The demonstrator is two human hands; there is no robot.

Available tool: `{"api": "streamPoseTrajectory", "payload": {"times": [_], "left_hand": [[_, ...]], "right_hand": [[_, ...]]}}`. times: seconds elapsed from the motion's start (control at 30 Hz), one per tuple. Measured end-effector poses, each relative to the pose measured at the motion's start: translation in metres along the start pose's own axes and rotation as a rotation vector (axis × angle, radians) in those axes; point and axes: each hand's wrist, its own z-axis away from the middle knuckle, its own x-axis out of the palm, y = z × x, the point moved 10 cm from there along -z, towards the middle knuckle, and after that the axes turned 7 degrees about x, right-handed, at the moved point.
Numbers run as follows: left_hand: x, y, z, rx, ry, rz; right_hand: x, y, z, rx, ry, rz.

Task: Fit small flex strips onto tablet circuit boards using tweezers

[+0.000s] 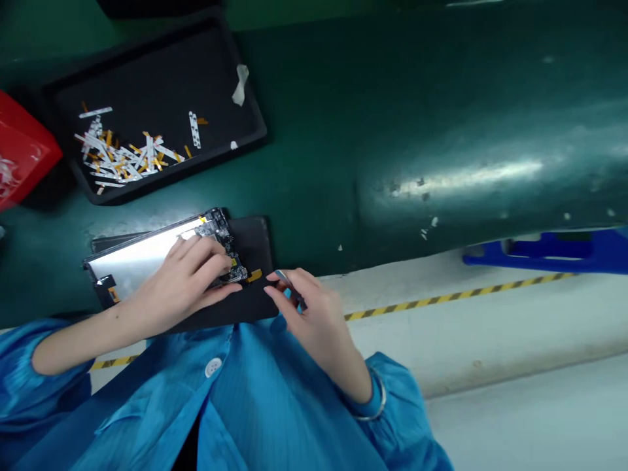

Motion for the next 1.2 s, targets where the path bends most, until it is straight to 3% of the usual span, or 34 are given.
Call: {"api": "streamPoseTrajectory", "payload": {"times": [0.23, 0.6, 0.8, 0.93, 1.2], "left_hand": [[0.011, -0.014, 0.0, -0.057, -0.034, 0.294], [0.014, -0.018, 0.004, -0.092, -0.027, 0.41], [0.013, -0.019, 0.005, -0.092, -0.023, 0.412], [0.013, -0.019, 0.005, -0.089, -0.027, 0.408], [0.012, -0.018, 0.004, -0.086, -0.024, 0.408]], "right_hand": [[0.013, 0.012, 0.011, 0.116, 0.078, -0.148], [0.045, 0.015, 0.012, 0.28, -0.159, -0.614], [0.026, 0.023, 0.011, 0.258, 0.052, -0.349], [0.025, 0.014, 0.006, 0.151, 0.047, -0.224], [0.023, -0.01, 0.004, -0.041, 0.086, -0.241]]}}
